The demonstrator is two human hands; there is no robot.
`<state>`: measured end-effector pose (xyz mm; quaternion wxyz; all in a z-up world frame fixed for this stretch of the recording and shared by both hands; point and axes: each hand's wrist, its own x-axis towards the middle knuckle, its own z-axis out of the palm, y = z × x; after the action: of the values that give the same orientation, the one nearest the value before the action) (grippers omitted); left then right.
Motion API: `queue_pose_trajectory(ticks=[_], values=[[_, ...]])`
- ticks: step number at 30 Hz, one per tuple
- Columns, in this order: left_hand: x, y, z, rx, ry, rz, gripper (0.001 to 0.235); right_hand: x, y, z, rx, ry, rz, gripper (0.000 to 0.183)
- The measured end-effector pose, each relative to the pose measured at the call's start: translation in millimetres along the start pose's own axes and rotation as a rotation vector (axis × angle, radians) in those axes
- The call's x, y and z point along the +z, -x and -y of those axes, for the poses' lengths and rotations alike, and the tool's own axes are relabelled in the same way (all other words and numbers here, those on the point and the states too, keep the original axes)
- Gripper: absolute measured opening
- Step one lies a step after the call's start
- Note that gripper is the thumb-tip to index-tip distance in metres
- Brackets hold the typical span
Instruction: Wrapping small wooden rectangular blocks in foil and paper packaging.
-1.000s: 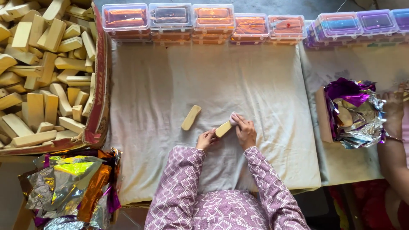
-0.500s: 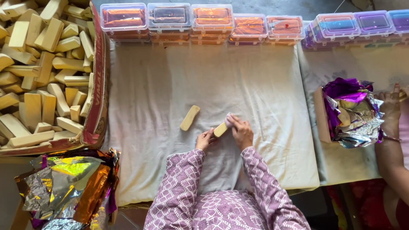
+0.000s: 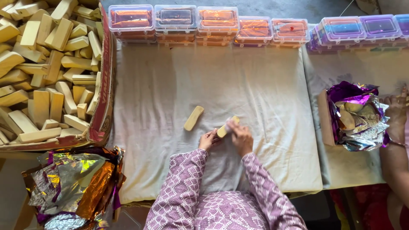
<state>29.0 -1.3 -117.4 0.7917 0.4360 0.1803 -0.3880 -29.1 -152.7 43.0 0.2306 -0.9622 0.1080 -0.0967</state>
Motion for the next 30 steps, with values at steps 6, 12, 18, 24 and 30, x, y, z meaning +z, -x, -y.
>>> queue_pose_trajectory(ticks=[6, 12, 18, 24, 30], values=[[-4.5, -5.8, 3.1, 0.006, -0.006, -0.005, 0.038, 9.8, -11.9, 0.3, 0.063, 0.125, -0.056, 0.053], [-21.3, -32.2, 22.7, 0.026, -0.004, 0.022, 0.036, 0.2, 38.3, 45.9, -0.097, -0.06, 0.079, 0.056], [-8.5, -15.9, 9.7, -0.003, -0.032, -0.005, 0.038, 2.1, -6.5, -9.8, 0.0, 0.013, -0.082, 0.051], [-0.2, -9.4, -1.3, 0.011, -0.025, 0.0, 0.038, 6.8, -2.1, 2.6, 0.073, 0.076, -0.069, 0.057], [-18.9, -28.7, 18.8, 0.03, -0.028, 0.025, 0.039, 5.0, 39.3, 31.8, -0.111, -0.097, 0.023, 0.059]])
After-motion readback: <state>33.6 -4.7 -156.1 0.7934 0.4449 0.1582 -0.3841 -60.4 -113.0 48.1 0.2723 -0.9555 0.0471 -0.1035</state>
